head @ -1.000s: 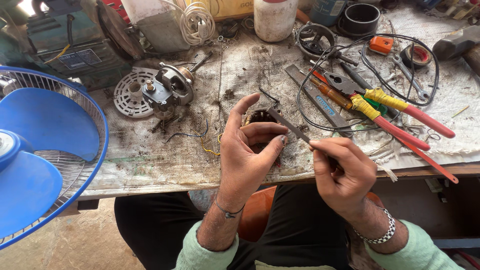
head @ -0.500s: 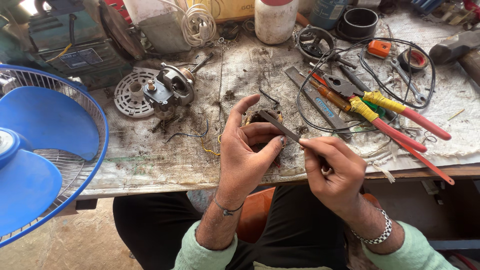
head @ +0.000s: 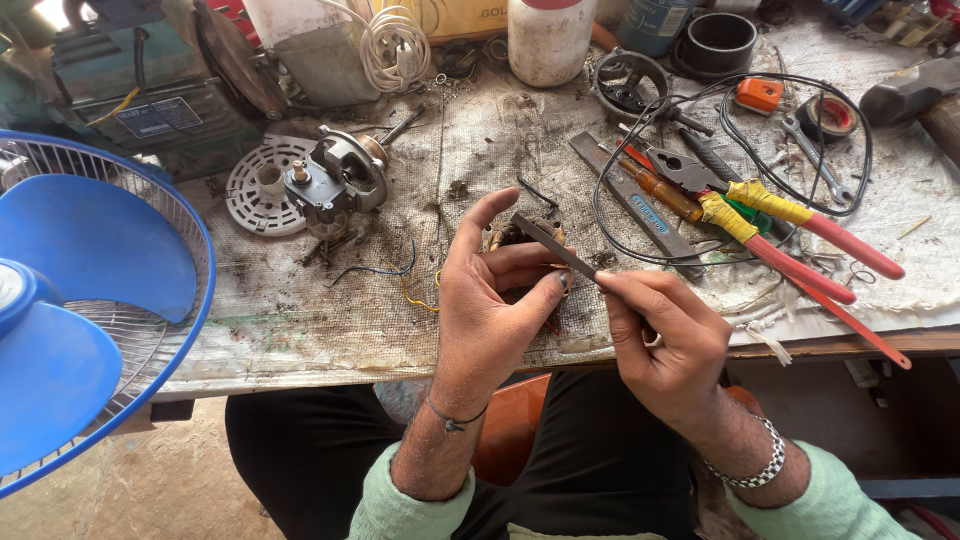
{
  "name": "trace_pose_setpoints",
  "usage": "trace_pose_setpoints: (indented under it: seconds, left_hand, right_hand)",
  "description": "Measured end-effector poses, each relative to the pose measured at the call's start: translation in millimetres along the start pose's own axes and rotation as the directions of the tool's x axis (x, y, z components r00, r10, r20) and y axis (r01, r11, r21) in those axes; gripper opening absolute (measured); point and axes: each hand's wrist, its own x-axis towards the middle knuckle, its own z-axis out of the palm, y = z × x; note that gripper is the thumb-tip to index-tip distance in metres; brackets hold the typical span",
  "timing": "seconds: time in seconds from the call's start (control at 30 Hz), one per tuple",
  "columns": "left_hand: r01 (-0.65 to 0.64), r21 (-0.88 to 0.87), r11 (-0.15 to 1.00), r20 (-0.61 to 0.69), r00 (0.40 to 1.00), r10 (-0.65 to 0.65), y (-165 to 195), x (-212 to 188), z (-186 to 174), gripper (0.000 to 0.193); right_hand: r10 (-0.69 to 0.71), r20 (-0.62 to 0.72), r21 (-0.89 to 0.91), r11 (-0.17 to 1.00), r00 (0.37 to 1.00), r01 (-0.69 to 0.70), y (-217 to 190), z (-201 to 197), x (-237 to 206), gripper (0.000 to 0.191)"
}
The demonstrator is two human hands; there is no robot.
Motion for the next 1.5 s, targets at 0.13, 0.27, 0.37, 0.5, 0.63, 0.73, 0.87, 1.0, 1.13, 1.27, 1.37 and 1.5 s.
trace_pose_setpoints:
  seconds: [0.13,0.27,0.37,0.5,0.63,0.73,0.87,1.0,1.13,1.27,1.37,1.5]
  left_hand:
    - [0.024,0.020,1.000,-0.024,0.999,-0.024,1.2,-0.4,0.6,0.080]
    - [0.013,0.025,1.000,-0.028,1.000,-0.013,1.6,0.6,0.2,0.082]
    - [0.018,0.006,1.000,-0.016,1.000,-0.018,1.0,0.7,0.7,0.084]
    - [0.015,0.034,0.999,-0.013,1.000,-0.014,1.1,0.1,0.0,0.083]
    - [0.028,0.007,1.000,-0.009,1.000,-0.028,1.3,1.0,-1.0,0.083]
    - [0.031,0.014,0.999,-0.007,0.999,-0.031,1.1,0.7,0.4,0.084]
    - [0.030,0.019,0.999,-0.001,1.000,-0.030,1.7,1.2,0.0,0.083]
    - [0.057,0.021,0.998,-0.009,0.998,-0.056,2.3,1.0,0.0,0.082]
    - [0.038,0.022,0.999,-0.002,0.999,-0.038,2.3,1.4,1.0,0.081]
    - [0.041,0.012,0.999,-0.001,0.999,-0.041,2.7,1.7,0.3,0.080]
    - [0.046,0.025,0.999,-0.015,0.999,-0.046,2.7,1.2,1.0,0.080]
    - [0.042,0.045,0.998,0.002,0.999,-0.043,2.6,2.1,0.4,0.078]
  right_hand:
    - [0.069,-0.076,0.012,0.998,0.995,-0.068,0.0,-1.6,-1.9,0.017]
    - [0.054,-0.037,0.001,0.999,0.998,-0.054,1.2,-0.9,-1.8,0.017]
    - [0.000,-0.019,-0.010,1.000,1.000,0.000,1.7,0.8,-1.2,0.017]
    - [0.011,-0.083,0.050,0.999,0.996,-0.006,0.1,0.2,-1.7,0.017]
    - [0.093,-0.055,0.005,0.996,0.994,-0.093,-1.1,0.1,1.0,0.016]
    - [0.012,-0.018,-0.026,1.000,1.000,-0.012,-1.3,1.4,4.0,0.016]
    - [0.049,-0.068,0.041,0.998,0.997,-0.046,-2.7,0.1,3.7,0.015]
    - [0.162,-0.057,-0.008,0.987,0.985,-0.162,-3.0,0.1,3.5,0.015]
    - [0.029,-0.009,-0.001,1.000,1.000,-0.029,-1.3,1.6,5.8,0.018]
    - [0.043,-0.057,0.045,0.998,0.997,-0.040,-1.4,-0.1,4.6,0.016]
    - [0.052,-0.031,0.014,0.999,0.998,-0.052,-1.1,0.1,4.1,0.017]
    - [0.006,0.002,0.009,1.000,1.000,-0.006,-0.1,1.3,4.3,0.020]
